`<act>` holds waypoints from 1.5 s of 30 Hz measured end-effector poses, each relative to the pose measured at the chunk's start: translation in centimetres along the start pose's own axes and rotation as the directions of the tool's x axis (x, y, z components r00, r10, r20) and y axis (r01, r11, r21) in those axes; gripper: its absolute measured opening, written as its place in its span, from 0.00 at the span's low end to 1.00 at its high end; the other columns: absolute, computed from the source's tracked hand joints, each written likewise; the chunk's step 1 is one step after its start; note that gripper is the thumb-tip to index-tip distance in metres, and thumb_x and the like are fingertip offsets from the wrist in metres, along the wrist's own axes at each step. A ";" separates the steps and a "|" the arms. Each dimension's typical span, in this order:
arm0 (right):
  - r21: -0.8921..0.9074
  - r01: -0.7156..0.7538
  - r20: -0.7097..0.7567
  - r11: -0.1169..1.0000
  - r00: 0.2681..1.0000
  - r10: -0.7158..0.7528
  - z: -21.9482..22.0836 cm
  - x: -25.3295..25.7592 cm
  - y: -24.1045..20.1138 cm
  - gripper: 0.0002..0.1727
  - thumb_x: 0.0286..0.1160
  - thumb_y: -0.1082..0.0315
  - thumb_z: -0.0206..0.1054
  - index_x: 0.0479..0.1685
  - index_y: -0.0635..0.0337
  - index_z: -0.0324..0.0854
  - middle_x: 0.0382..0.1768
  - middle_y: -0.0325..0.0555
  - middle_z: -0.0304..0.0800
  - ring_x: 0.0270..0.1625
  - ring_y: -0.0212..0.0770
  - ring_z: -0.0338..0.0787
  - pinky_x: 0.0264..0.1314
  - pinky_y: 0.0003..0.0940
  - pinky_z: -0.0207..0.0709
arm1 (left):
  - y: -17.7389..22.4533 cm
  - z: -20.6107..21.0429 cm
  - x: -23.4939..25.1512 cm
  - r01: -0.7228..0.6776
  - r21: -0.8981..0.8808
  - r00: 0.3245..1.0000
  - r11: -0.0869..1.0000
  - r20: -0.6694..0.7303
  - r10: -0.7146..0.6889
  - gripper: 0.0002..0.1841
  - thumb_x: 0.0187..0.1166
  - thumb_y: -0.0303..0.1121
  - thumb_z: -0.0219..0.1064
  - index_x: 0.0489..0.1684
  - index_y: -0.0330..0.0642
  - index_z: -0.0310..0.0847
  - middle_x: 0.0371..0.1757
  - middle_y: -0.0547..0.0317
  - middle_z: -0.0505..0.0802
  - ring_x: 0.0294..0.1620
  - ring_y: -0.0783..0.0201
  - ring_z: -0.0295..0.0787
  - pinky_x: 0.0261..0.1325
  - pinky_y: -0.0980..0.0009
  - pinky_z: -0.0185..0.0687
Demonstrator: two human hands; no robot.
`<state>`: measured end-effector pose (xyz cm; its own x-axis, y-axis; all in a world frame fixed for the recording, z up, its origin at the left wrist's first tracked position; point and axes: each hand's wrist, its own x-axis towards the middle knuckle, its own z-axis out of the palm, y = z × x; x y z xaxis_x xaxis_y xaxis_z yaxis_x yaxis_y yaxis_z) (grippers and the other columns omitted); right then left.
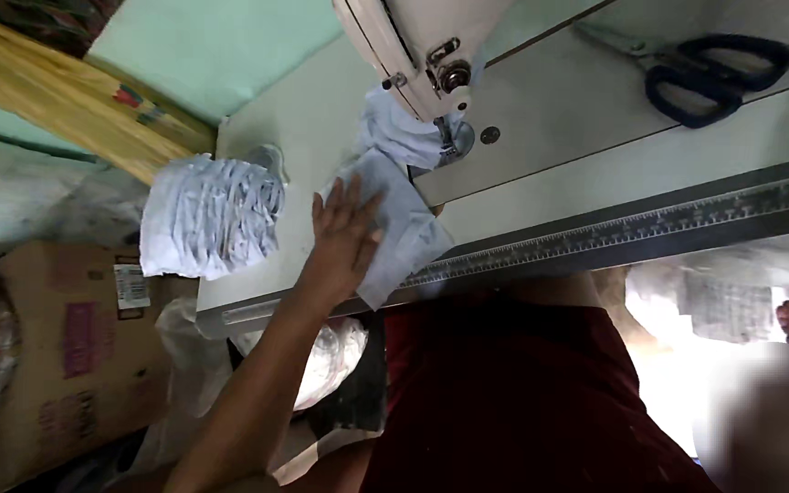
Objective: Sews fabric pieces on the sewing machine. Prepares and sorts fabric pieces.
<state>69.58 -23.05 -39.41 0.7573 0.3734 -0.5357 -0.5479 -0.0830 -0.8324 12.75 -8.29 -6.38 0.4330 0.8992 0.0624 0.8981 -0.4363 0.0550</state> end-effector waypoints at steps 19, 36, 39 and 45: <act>-0.774 -0.049 -0.023 0.632 0.999 0.049 -0.4 -7.5 -0.3 0.40 0.89 0.51 0.60 0.89 0.69 0.51 0.72 0.78 0.75 0.54 0.66 0.91 0.53 0.61 0.86 | -2.4 2.4 2.4 -0.332 -0.105 0.943 0.938 -0.010 0.333 0.32 0.91 0.59 0.37 0.88 0.60 0.70 0.93 0.56 0.66 0.96 0.46 0.46 0.91 0.30 0.28; 0.144 0.958 0.988 -0.247 -0.151 -0.010 26.1 -35.7 -7.8 0.34 0.87 0.48 0.58 0.82 0.65 0.72 0.84 0.63 0.71 0.88 0.62 0.68 0.85 0.67 0.60 | 2.3 2.4 4.2 -0.290 -0.133 0.956 0.948 0.014 0.294 0.29 0.94 0.53 0.36 0.93 0.63 0.60 0.93 0.62 0.65 0.96 0.49 0.50 0.88 0.26 0.35; 0.153 0.954 0.988 -0.256 -0.151 0.027 27.1 -34.8 -8.1 0.33 0.89 0.49 0.56 0.84 0.63 0.70 0.86 0.60 0.68 0.89 0.60 0.66 0.85 0.68 0.58 | 2.3 2.4 4.8 -0.241 -0.103 0.970 0.965 0.021 0.244 0.29 0.94 0.53 0.36 0.92 0.65 0.61 0.93 0.60 0.65 0.95 0.46 0.51 0.86 0.24 0.36; 0.196 0.946 0.981 -0.257 -0.187 0.060 29.8 -33.5 -8.7 0.30 0.89 0.52 0.56 0.84 0.60 0.70 0.87 0.57 0.67 0.89 0.59 0.67 0.86 0.67 0.58 | 2.2 2.4 6.2 -0.111 -0.067 0.993 0.992 0.030 0.113 0.29 0.94 0.54 0.35 0.93 0.67 0.58 0.94 0.58 0.63 0.95 0.43 0.50 0.85 0.22 0.38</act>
<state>38.41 -7.30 -10.00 -0.5228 0.8312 0.1893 0.7879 0.5559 -0.2650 17.56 -3.61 -8.28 0.5341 0.8446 0.0382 0.8373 -0.5346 0.1142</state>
